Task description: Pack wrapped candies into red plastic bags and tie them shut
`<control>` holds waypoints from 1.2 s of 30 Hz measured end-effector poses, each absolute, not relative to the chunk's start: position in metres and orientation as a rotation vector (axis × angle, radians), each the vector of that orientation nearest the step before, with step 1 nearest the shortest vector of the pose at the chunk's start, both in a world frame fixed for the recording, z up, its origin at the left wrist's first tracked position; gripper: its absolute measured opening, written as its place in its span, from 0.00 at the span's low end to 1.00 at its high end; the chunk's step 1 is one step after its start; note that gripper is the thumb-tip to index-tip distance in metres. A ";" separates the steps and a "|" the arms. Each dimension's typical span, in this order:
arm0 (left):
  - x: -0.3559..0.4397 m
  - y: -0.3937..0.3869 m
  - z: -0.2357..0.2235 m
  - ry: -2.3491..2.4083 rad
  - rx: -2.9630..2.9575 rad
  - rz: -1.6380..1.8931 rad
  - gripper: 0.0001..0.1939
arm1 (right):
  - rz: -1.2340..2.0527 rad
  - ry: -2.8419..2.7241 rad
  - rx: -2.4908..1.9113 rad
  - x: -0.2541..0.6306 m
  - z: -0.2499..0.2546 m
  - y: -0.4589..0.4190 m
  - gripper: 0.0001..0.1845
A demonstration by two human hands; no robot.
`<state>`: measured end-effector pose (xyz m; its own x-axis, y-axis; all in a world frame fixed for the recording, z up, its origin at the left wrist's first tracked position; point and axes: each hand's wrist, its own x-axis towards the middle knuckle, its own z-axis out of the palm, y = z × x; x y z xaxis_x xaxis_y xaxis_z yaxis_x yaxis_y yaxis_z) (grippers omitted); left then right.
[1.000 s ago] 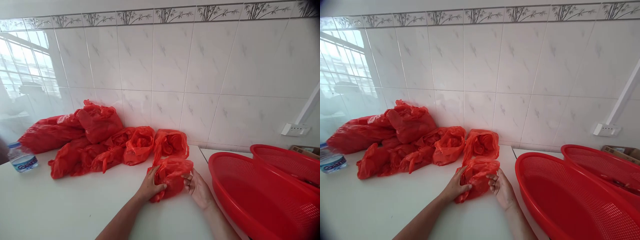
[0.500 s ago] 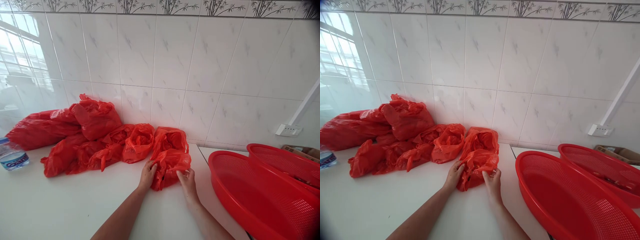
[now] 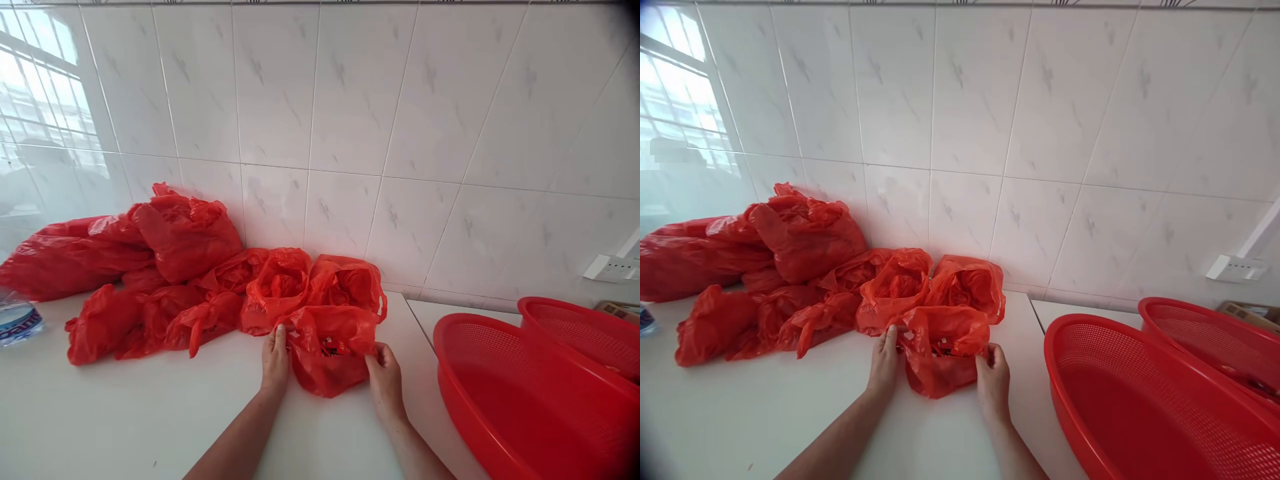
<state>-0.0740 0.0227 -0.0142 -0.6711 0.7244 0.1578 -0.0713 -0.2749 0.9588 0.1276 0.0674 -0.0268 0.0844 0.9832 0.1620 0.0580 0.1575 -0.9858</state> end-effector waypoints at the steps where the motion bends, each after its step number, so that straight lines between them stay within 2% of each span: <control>1: -0.077 0.022 -0.015 1.480 0.774 2.004 0.25 | 1.000 -1.233 -1.174 0.133 -0.025 0.067 0.10; 6: -0.083 0.016 -0.023 1.514 0.676 1.987 0.28 | 1.037 -1.194 -1.127 0.145 -0.014 0.062 0.17; 11: -0.078 0.013 -0.016 1.409 0.755 1.952 0.26 | 1.018 -1.147 -1.118 0.140 -0.004 0.057 0.15; 15: -0.070 0.011 -0.009 1.283 0.871 1.879 0.26 | 0.865 -1.191 -1.040 0.137 0.003 0.054 0.25; 21: -0.056 0.007 -0.003 1.255 0.983 1.808 0.19 | 0.831 -1.241 -1.021 0.133 0.005 0.050 0.34; 25: -0.051 0.007 0.019 1.227 0.988 1.809 0.15 | 0.797 -1.185 -1.043 0.131 0.024 0.059 0.40; 27: -0.051 0.011 0.038 1.199 0.983 1.839 0.15 | 0.805 -1.152 -1.070 0.129 0.039 0.067 0.36; 31: -0.053 0.026 0.081 1.139 1.002 1.916 0.15 | 0.884 -1.088 -1.058 0.130 0.067 0.084 0.16; 36: -0.060 0.037 0.121 1.062 1.044 2.072 0.13 | 0.885 -0.823 -0.897 0.141 0.094 0.103 0.11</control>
